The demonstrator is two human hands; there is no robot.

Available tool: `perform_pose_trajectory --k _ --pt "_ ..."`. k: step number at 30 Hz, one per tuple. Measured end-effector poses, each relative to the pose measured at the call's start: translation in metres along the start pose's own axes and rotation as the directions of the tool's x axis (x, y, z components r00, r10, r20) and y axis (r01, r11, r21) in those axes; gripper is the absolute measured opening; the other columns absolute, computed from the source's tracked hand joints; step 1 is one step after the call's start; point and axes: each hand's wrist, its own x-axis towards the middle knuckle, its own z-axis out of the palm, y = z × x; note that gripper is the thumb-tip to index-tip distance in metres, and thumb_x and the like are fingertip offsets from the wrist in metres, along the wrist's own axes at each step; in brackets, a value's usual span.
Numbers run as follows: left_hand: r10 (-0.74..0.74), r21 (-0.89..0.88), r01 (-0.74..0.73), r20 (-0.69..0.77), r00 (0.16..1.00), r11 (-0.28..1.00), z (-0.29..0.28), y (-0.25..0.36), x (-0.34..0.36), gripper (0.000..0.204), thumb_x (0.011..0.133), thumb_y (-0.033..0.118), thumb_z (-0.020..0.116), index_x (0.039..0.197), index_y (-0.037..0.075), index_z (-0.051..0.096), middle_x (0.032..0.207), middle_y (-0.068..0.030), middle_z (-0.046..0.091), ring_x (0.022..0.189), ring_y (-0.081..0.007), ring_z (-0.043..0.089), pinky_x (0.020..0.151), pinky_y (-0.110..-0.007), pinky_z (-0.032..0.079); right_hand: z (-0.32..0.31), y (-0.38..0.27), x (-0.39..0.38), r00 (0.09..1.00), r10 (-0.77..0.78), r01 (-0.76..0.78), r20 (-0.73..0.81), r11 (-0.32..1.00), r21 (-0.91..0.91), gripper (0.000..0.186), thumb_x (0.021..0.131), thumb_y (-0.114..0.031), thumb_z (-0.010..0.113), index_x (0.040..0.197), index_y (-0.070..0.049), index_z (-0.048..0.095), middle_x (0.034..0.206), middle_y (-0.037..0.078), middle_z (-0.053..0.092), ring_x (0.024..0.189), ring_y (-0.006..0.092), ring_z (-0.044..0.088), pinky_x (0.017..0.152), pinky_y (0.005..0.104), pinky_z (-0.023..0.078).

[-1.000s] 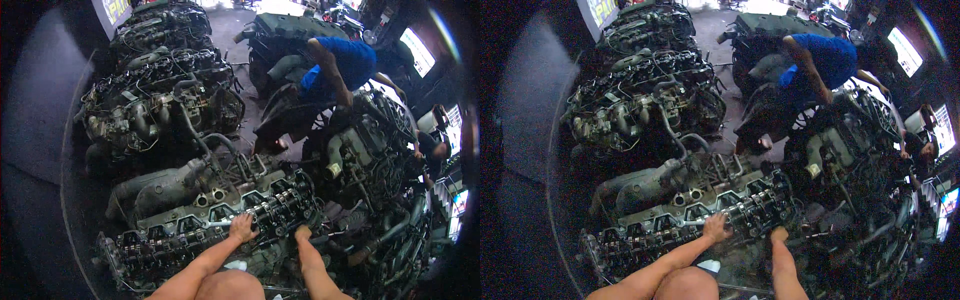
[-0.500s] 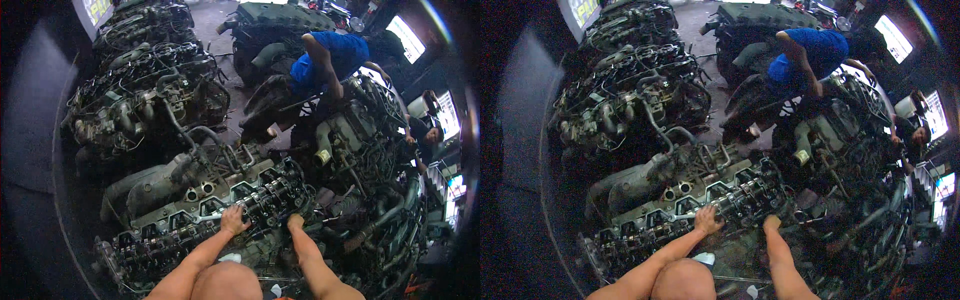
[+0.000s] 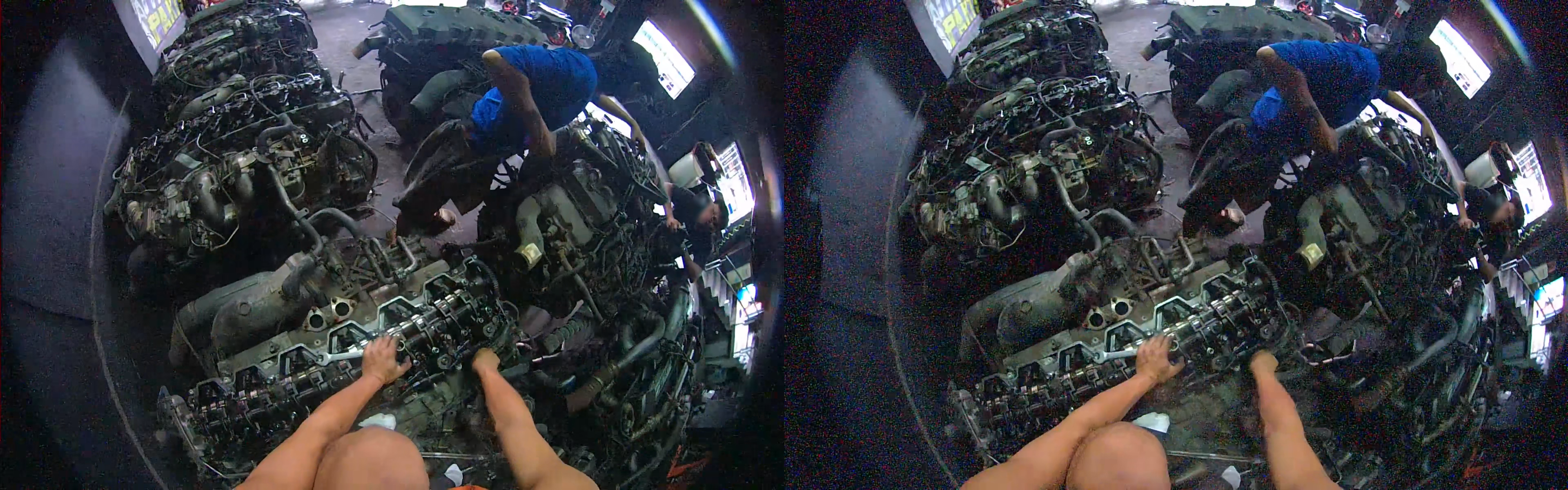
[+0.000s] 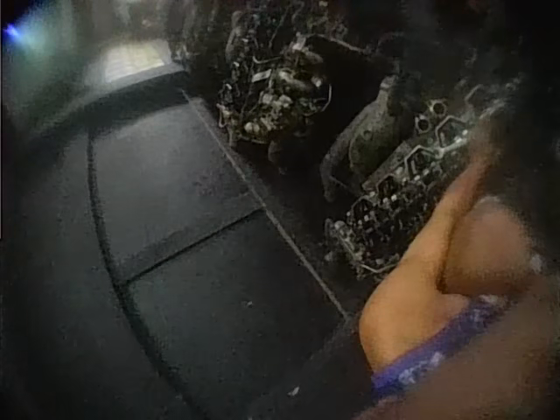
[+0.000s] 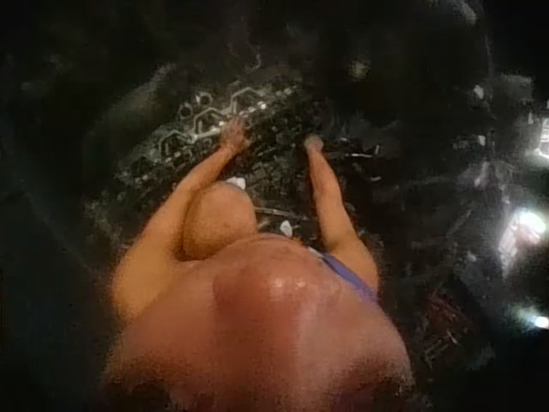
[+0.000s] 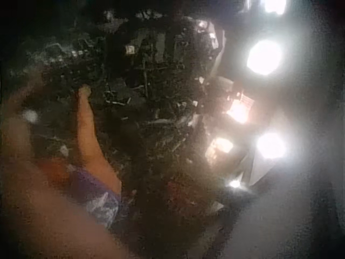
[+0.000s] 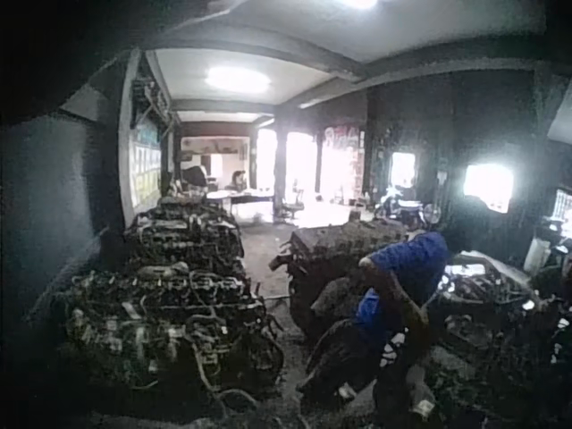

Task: The person works on an open engine block, using a wrench to tighten or loosen bolts on the cylinder head and manipulating engine components by hand.

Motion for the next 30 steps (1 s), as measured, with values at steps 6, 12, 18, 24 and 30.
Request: perform_pose_trajectory --k 6,12,18,24,30 --pt "-0.017 -0.098 0.022 0.054 0.998 0.995 -0.004 0.003 0.005 0.059 0.063 0.046 0.067 0.105 0.006 0.056 0.099 -0.0110 0.056 0.090 -0.0265 0.055 0.078 -0.039 0.042 0.023 0.013 0.019 0.997 0.008 -0.010 -0.074 1.000 -0.022 0.023 0.077 -0.018 0.055 0.093 -0.009 0.068 0.102 0.013 0.064 0.092 0.0284 0.064 0.077 0.0398 0.051" --pt "0.009 -0.030 -0.009 0.013 1.000 1.000 0.000 0.004 0.007 0.059 0.063 0.045 0.067 0.104 0.006 0.055 0.098 -0.0107 0.056 0.091 -0.0262 0.055 0.079 -0.039 0.041 0.025 0.005 0.016 0.994 0.062 -0.059 -0.093 0.997 0.040 0.021 0.075 -0.018 0.056 0.090 -0.009 0.068 0.098 0.013 0.065 0.087 0.0295 0.064 0.072 0.0387 0.052" --pt "-0.006 -0.053 0.007 0.027 1.000 0.999 -0.001 0.000 0.007 0.058 0.065 0.045 0.065 0.105 0.005 0.055 0.099 -0.0105 0.055 0.094 -0.0251 0.053 0.080 -0.038 0.041 0.022 0.000 0.016 0.994 -0.042 0.041 -0.105 0.999 -0.018 0.018 0.076 -0.017 0.058 0.089 -0.009 0.068 0.093 0.011 0.067 0.084 0.0290 0.065 0.067 0.0377 0.053" --pt "0.010 -0.023 -0.011 -0.062 0.998 1.000 -0.001 0.002 0.007 0.054 0.066 0.043 0.063 0.104 0.006 0.056 0.097 -0.0096 0.056 0.091 -0.0253 0.054 0.079 -0.038 0.040 0.009 -0.010 0.012 0.994 0.094 -0.091 -0.056 0.994 0.057 0.024 0.076 -0.020 0.061 0.097 -0.011 0.068 0.099 0.009 0.066 0.092 0.0265 0.064 0.070 0.0366 0.052" --pt "-0.013 -0.099 0.011 -0.021 1.000 0.995 0.004 0.003 0.006 0.058 0.064 0.043 0.066 0.107 0.006 0.055 0.100 -0.0107 0.055 0.094 -0.0254 0.053 0.081 -0.039 0.039 0.012 0.007 0.011 0.999 0.017 -0.018 -0.047 0.999 -0.038 0.026 0.075 -0.020 0.057 0.095 -0.007 0.067 0.093 0.013 0.066 0.091 0.0280 0.064 0.069 0.0380 0.052"
